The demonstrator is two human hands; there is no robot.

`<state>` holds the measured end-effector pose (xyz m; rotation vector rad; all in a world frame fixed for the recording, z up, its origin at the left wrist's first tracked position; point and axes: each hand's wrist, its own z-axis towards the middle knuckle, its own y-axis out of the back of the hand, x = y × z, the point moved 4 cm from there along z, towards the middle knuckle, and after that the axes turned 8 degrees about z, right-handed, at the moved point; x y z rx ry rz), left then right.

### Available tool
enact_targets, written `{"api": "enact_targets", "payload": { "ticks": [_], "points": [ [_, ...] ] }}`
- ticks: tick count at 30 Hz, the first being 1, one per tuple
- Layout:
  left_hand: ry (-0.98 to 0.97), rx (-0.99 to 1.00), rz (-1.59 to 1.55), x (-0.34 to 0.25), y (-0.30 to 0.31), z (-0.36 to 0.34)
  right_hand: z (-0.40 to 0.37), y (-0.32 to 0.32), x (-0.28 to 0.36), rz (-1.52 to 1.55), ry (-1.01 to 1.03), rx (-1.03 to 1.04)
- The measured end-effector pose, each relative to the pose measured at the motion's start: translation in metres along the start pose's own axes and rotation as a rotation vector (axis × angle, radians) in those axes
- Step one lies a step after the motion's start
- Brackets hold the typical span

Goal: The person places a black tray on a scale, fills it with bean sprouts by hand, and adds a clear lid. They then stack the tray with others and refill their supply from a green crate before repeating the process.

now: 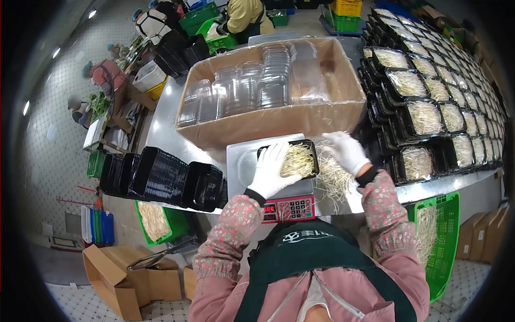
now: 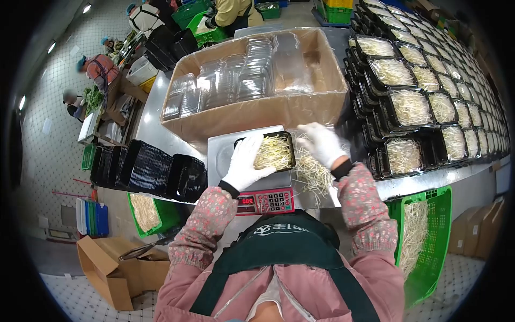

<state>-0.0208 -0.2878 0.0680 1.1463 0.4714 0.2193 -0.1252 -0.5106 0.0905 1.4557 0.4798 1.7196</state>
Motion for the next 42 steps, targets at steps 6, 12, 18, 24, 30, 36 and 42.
{"api": "enact_targets", "payload": {
  "ticks": [6, 12, 18, 24, 30, 36, 42],
  "points": [
    [-0.038, 0.160, 0.173, 0.016, -0.051, 0.028, 0.014, -0.114, 0.038, 0.161, -0.048, 0.102],
    [0.031, 0.235, 0.284, 0.017, -0.057, 0.031, 0.020, -0.117, 0.035, 0.131, -0.177, 0.303],
    [0.112, 0.222, -0.154, 0.004, -0.013, 0.026, 0.075, -0.039, 0.028, 0.197, 0.027, 0.070],
    [0.382, 0.036, -0.548, 0.011, 0.031, 0.000, 0.185, -0.033, -0.075, -0.342, -0.195, 0.029],
    [0.620, -0.296, -0.825, 0.058, 0.045, -0.062, 0.220, -0.058, -0.121, -0.194, -0.258, 0.473],
    [0.725, -0.341, -0.791, 0.069, 0.037, -0.101, 0.209, -0.043, -0.085, -0.264, -0.217, 0.350],
    [0.707, -0.347, -0.803, 0.055, 0.032, -0.097, 0.201, -0.041, -0.115, -0.216, -0.516, 0.421]
  ]
}}
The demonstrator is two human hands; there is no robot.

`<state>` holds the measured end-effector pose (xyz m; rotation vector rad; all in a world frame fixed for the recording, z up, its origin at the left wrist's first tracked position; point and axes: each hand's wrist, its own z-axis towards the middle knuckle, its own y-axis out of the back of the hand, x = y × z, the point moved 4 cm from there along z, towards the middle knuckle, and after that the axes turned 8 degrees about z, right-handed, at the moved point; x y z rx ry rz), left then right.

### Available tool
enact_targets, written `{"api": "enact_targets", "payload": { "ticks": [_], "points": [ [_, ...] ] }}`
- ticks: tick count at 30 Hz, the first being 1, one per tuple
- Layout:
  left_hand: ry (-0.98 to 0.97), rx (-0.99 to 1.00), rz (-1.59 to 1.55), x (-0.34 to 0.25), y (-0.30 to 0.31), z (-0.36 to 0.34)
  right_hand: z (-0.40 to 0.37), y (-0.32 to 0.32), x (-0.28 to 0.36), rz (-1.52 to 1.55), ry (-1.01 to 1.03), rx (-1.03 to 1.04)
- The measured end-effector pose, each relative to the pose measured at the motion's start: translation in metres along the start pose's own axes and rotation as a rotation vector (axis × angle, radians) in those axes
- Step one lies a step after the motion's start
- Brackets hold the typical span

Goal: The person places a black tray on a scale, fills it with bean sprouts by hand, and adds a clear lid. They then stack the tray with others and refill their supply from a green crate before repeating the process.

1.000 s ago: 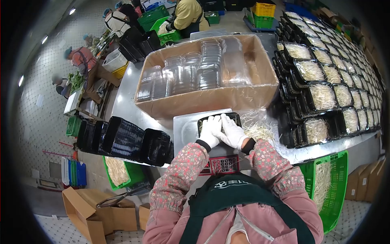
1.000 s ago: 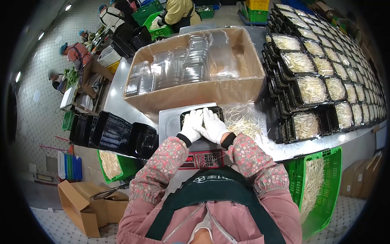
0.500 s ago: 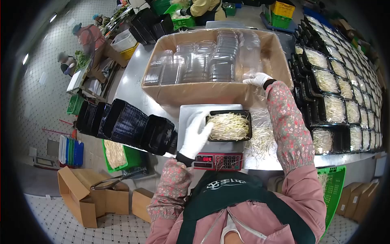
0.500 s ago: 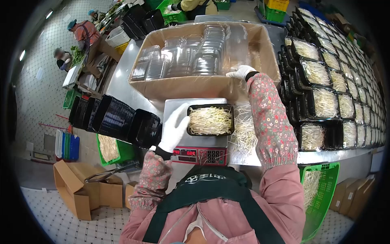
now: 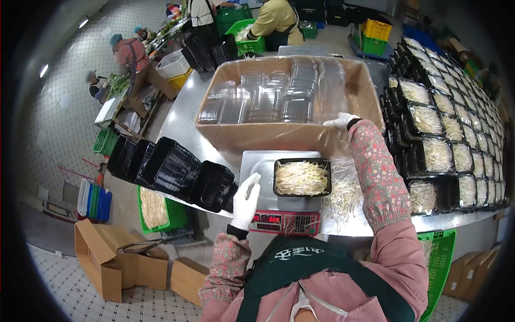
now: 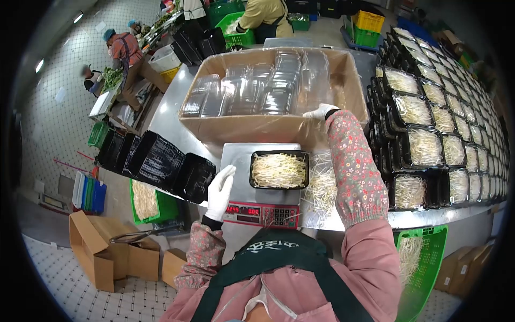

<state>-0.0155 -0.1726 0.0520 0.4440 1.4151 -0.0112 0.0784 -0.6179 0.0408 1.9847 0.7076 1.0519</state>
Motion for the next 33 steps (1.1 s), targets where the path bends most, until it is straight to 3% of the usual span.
{"api": "enact_targets", "payload": {
  "ticks": [1, 4, 5, 8, 9, 12, 16, 20, 21, 25, 28, 30, 32, 33],
  "points": [
    [-0.005, -0.001, -0.008, -0.002, -0.001, -0.001, -0.002, 0.004, 0.007, -0.076, 0.016, 0.116],
    [0.007, -0.002, 0.001, 0.001, 0.001, -0.011, -0.034, 0.020, 0.033, -0.069, 0.259, 0.026],
    [0.013, -0.003, 0.008, 0.003, 0.003, -0.014, 0.024, -0.009, 0.000, -0.001, 0.406, -0.038],
    [0.023, -0.027, 0.041, 0.011, 0.013, -0.024, -0.023, 0.016, 0.010, 0.053, 0.373, 0.130],
    [0.029, -0.043, 0.048, 0.005, 0.016, -0.027, -0.027, 0.018, 0.008, 0.159, 0.446, 0.086],
    [0.024, -0.081, 0.006, 0.010, 0.021, -0.030, -0.038, 0.031, -0.008, 0.249, 0.360, -0.044],
    [0.004, -0.097, -0.010, 0.004, 0.014, -0.023, -0.069, 0.038, 0.000, 0.023, 0.382, -0.301],
    [-0.056, -0.044, 0.022, -0.007, -0.003, -0.017, -0.058, 0.019, -0.011, -0.095, 0.593, -0.367],
    [-0.060, -0.022, 0.040, -0.012, -0.006, -0.017, -0.064, 0.020, -0.005, -0.202, 0.502, -0.269],
    [-0.068, 0.020, 0.002, -0.015, -0.016, -0.016, -0.084, 0.016, 0.001, -0.443, 0.588, -0.719],
    [-0.096, -0.018, 0.043, -0.015, -0.012, -0.014, -0.095, 0.035, 0.007, -0.242, 0.730, -0.567],
    [-0.087, -0.063, -0.014, -0.016, -0.008, -0.012, -0.151, 0.065, 0.036, -0.155, 0.779, -0.738],
    [0.003, -0.106, -0.130, -0.030, -0.006, -0.012, -0.193, 0.085, 0.048, 0.274, 0.951, -0.827],
    [-0.001, -0.101, -0.147, -0.037, -0.005, -0.011, -0.203, 0.085, 0.049, 0.555, 0.894, -0.713]
  ]
}}
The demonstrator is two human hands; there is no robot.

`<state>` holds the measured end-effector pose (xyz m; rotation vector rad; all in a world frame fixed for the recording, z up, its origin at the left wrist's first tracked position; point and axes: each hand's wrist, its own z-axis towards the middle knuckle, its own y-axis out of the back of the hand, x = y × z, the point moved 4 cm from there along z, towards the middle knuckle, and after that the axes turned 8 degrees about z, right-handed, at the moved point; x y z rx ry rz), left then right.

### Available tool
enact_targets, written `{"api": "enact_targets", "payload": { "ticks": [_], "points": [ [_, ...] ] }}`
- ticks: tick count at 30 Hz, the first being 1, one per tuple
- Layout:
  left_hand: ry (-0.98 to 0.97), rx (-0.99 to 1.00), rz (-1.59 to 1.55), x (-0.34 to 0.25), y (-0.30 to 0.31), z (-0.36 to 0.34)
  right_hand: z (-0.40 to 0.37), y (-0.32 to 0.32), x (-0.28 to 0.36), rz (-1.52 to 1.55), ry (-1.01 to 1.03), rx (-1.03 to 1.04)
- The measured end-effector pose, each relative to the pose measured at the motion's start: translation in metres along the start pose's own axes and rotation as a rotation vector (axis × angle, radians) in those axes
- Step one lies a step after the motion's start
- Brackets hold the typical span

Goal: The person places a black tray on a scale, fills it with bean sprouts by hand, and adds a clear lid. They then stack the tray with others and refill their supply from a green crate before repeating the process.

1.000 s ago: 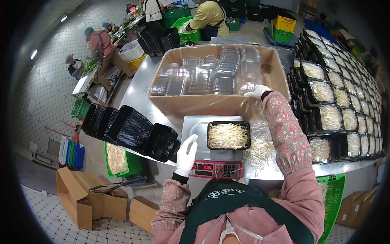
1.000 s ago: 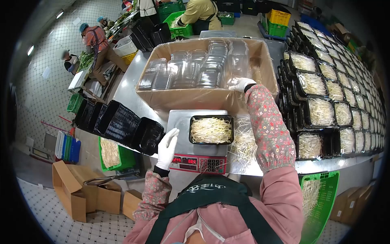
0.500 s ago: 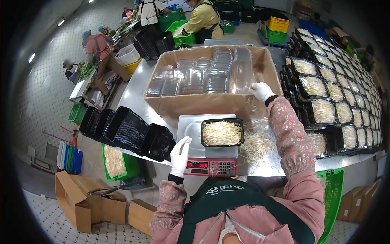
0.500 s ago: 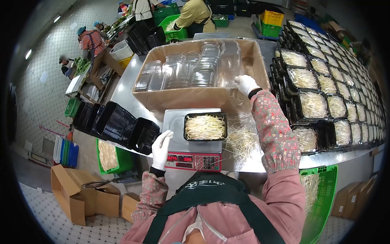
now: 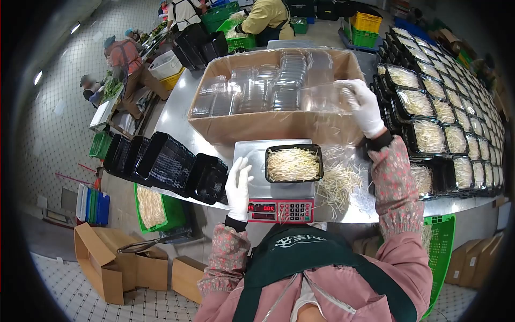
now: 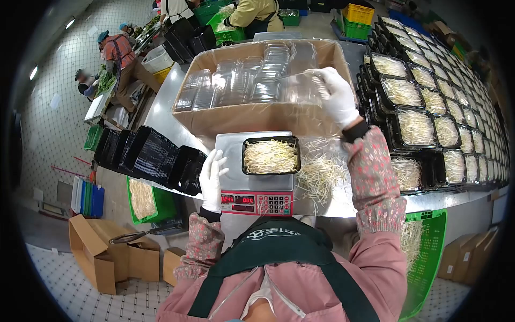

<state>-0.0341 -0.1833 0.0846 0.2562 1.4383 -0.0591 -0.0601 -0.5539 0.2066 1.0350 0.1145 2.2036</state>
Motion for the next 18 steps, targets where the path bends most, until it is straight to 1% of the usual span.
{"api": "enact_targets", "payload": {
  "ticks": [1, 2, 4, 5, 7, 8, 9, 11, 12, 15, 16, 17, 18],
  "points": [
    [0.005, 0.018, -0.125, -0.001, -0.002, 0.001, -0.007, 0.001, 0.008, 0.235, -0.161, -0.037],
    [0.009, 0.037, -0.250, -0.002, -0.007, 0.001, -0.019, -0.003, 0.021, 0.469, -0.383, 0.021],
    [0.004, 0.062, -0.478, -0.012, -0.022, -0.002, -0.049, -0.024, 0.042, 0.720, -0.519, 0.100],
    [0.054, 0.127, -0.395, -0.011, -0.028, -0.001, -0.070, -0.041, 0.040, 0.767, -0.603, 0.144],
    [0.153, 0.254, -0.227, -0.003, -0.037, 0.000, -0.113, -0.076, 0.031, 0.803, -0.673, 0.155],
    [0.157, 0.201, -0.205, 0.001, -0.038, -0.001, -0.133, -0.084, 0.015, 0.778, -0.707, 0.138],
    [0.140, 0.200, -0.130, 0.006, -0.040, 0.001, -0.147, -0.088, -0.004, 0.753, -0.741, 0.121],
    [0.106, 0.199, 0.022, 0.023, -0.043, 0.009, -0.156, -0.088, -0.032, 0.197, -0.304, 0.099],
    [0.036, 0.181, 0.107, 0.040, -0.045, 0.020, -0.158, -0.088, -0.033, -0.080, -0.085, 0.087],
    [-0.367, -0.048, 0.640, 0.038, -0.053, 0.059, -0.145, -0.094, -0.044, -0.371, -0.404, 0.260],
    [-0.324, -0.080, 0.682, 0.042, -0.055, 0.067, -0.140, -0.101, -0.053, -0.438, -0.458, 0.332],
    [-0.282, -0.021, 0.681, 0.053, -0.057, 0.075, -0.143, -0.110, -0.068, -0.433, -0.496, 0.341],
    [-0.241, 0.040, 0.681, 0.070, -0.056, 0.085, -0.146, -0.114, -0.078, -0.366, -0.504, 0.285]
  ]
}}
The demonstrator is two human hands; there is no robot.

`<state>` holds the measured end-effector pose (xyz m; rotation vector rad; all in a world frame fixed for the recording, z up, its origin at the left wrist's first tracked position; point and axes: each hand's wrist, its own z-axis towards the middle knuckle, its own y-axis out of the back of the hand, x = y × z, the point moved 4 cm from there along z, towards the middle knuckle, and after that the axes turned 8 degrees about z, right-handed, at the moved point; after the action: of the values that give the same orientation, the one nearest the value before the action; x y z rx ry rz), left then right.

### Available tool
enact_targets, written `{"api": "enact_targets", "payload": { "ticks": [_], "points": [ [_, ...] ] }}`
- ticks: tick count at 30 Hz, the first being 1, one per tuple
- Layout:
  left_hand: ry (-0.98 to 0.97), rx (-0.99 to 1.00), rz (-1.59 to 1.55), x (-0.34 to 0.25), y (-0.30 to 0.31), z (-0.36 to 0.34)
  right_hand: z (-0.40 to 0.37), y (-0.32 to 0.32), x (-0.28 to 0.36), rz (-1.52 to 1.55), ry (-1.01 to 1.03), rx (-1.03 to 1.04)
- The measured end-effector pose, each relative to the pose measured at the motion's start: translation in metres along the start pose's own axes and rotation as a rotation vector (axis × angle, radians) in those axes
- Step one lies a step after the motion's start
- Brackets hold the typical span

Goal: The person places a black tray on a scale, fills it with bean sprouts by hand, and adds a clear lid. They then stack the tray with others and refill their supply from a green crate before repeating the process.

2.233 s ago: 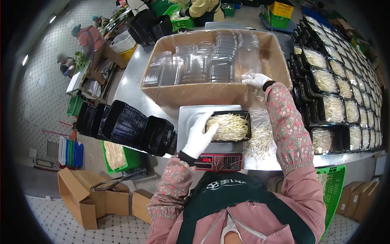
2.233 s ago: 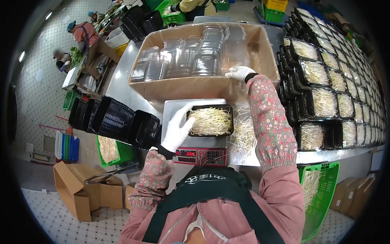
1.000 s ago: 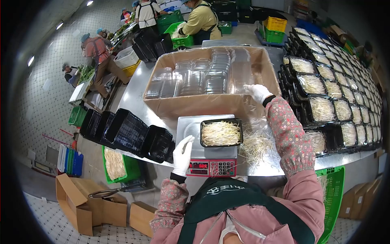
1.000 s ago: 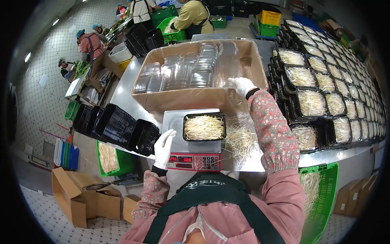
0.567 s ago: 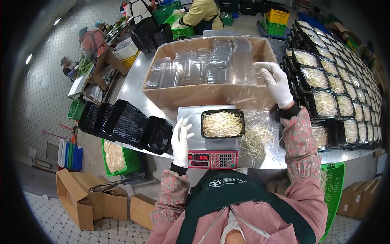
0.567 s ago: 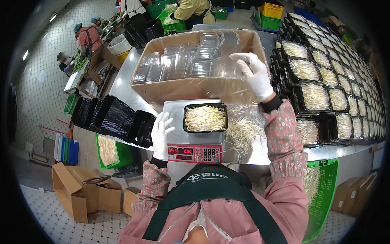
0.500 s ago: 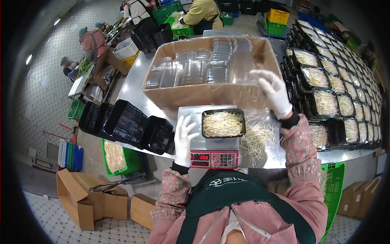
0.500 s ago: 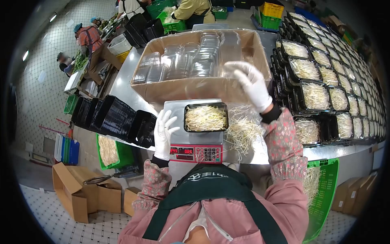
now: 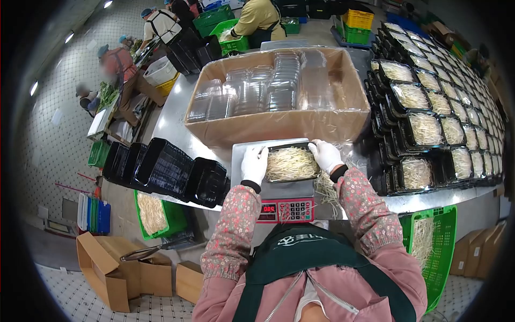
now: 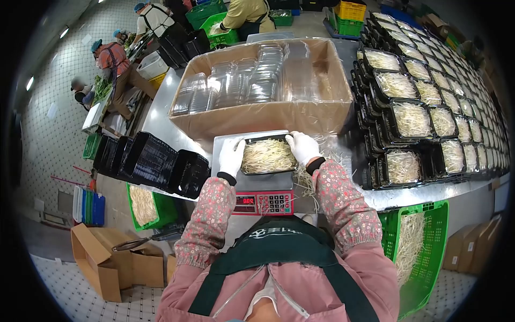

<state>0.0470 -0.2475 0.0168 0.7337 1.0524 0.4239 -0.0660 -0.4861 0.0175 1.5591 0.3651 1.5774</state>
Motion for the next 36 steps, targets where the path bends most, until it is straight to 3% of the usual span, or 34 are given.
{"api": "enact_targets", "payload": {
  "ticks": [1, 2, 4, 5, 7, 11, 13, 15, 16, 17, 19, 23, 29, 30, 31, 33, 34, 36],
  "points": [
    [0.018, 0.069, -0.009, 0.019, -0.013, 0.006, 0.003, -0.006, -0.009, 0.079, -0.004, -0.036],
    [0.069, 0.136, -0.212, 0.047, -0.032, 0.009, 0.007, -0.021, -0.026, 0.304, -0.054, -0.024],
    [0.272, 0.289, -0.510, 0.050, -0.032, 0.009, 0.010, -0.043, -0.051, 0.754, -0.160, 0.000],
    [0.379, 0.365, -0.658, 0.048, -0.035, 0.005, 0.008, -0.048, -0.058, 0.838, -0.202, -0.013],
    [0.374, 0.295, -0.742, 0.049, -0.040, 0.003, 0.008, -0.054, -0.056, 1.010, -0.280, -0.042],
    [0.333, 0.196, -0.744, 0.049, -0.045, 0.004, 0.009, -0.048, -0.050, 0.923, -0.231, -0.090],
    [0.301, 0.182, -0.681, 0.038, -0.034, 0.000, -0.002, -0.035, -0.047, 0.862, -0.308, -0.049],
    [0.322, 0.221, -0.753, 0.033, -0.021, -0.012, -0.012, -0.011, -0.033, 0.802, -0.376, -0.004],
    [0.458, 0.288, -0.803, 0.023, -0.007, -0.025, -0.026, 0.007, -0.021, 0.761, -0.405, 0.073],
    [0.601, 0.358, -0.848, 0.014, 0.007, -0.041, -0.040, 0.011, -0.023, 0.857, -0.534, 0.175],
    [0.641, 0.428, -0.908, 0.020, 0.010, -0.068, -0.066, 0.007, -0.022, 0.993, -0.579, 0.370],
    [0.678, 0.364, -1.237, 0.008, -0.002, -0.090, -0.085, -0.017, -0.021, 1.470, -0.662, 0.220],
    [0.506, 0.329, -1.170, -0.007, 0.001, -0.082, -0.098, -0.011, -0.017, 1.425, -0.607, 0.077],
    [0.463, 0.344, -1.132, -0.014, 0.006, -0.078, -0.101, -0.004, -0.013, 1.435, -0.612, 0.115],
    [0.452, 0.372, -1.101, -0.023, 0.014, -0.074, -0.106, 0.013, -0.010, 1.207, -0.620, 0.260],
    [0.394, 0.483, -1.044, -0.041, 0.026, -0.066, -0.107, 0.027, -0.036, 0.570, -0.076, 0.048],
    [0.350, 0.506, -0.989, -0.045, 0.025, -0.062, -0.111, 0.063, -0.020, 0.522, -0.192, 0.051],
    [0.300, 0.715, -1.013, -0.080, 0.023, -0.063, -0.117, 0.101, 0.000, 0.569, -0.069, 0.025]
  ]
}}
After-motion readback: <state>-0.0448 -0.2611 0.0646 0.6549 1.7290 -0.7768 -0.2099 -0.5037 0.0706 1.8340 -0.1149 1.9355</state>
